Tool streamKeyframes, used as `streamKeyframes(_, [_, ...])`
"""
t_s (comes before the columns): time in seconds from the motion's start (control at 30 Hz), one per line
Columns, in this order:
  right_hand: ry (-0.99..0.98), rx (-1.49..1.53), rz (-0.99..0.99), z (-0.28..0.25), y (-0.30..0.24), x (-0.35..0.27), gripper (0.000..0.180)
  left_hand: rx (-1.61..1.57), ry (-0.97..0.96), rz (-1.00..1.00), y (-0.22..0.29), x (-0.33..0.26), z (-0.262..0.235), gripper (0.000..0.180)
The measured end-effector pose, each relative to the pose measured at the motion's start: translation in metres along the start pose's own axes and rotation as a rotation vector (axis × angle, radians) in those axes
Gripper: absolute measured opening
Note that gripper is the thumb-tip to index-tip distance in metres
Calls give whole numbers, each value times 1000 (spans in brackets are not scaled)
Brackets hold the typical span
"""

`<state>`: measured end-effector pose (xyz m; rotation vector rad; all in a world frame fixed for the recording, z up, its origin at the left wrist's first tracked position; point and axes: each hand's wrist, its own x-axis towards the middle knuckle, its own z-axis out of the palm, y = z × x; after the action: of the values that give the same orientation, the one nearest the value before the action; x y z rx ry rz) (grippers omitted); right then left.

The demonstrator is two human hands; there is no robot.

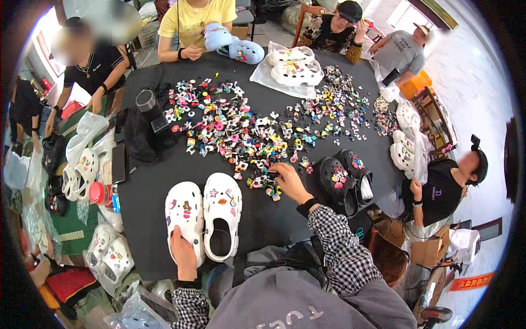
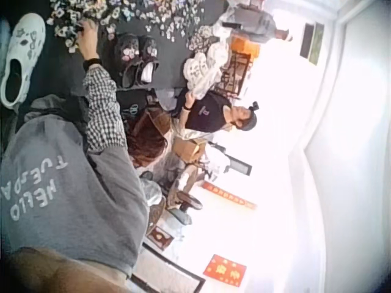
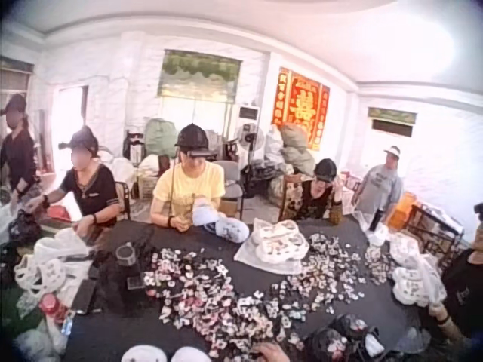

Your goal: Attaching decorative charms to rubber clog shoes.

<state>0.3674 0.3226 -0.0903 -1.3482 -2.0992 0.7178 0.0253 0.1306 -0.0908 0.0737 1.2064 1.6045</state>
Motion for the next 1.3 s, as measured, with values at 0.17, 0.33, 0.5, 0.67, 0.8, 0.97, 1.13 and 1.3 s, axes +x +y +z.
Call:
streamKeyframes(0.17, [101,36,27,-7,16,-9,29,-15,31,24,4,-6,20,21])
streamKeyframes(0.33, [141,-41,68,-16,26,-13,21,-60,42,-11,1,-3,14,20])
streamKeyframes(0.5, [87,-56,-11,-25,18,-11,15,-70,95,-4,2,-4,21,24])
streamKeyframes(0.67, [44,40,222,-35,6,-4,13,-135,-10,-25,0,-3,9,21])
streamKeyframes(0.8, [168,28,294,-36,26,10,14,-172,-66,-37,2,-1,11,24])
streamKeyframes(0.97, [246,6,264,-22,37,34,15,-167,-89,-3,2,-2,5,31])
streamKeyframes(1.13, [153,-73,217,1,40,45,32,-145,-98,6,3,-3,11,31])
streamKeyframes(1.3, [97,-164,-122,25,6,44,44,-147,-109,15,0,-1,5,34])
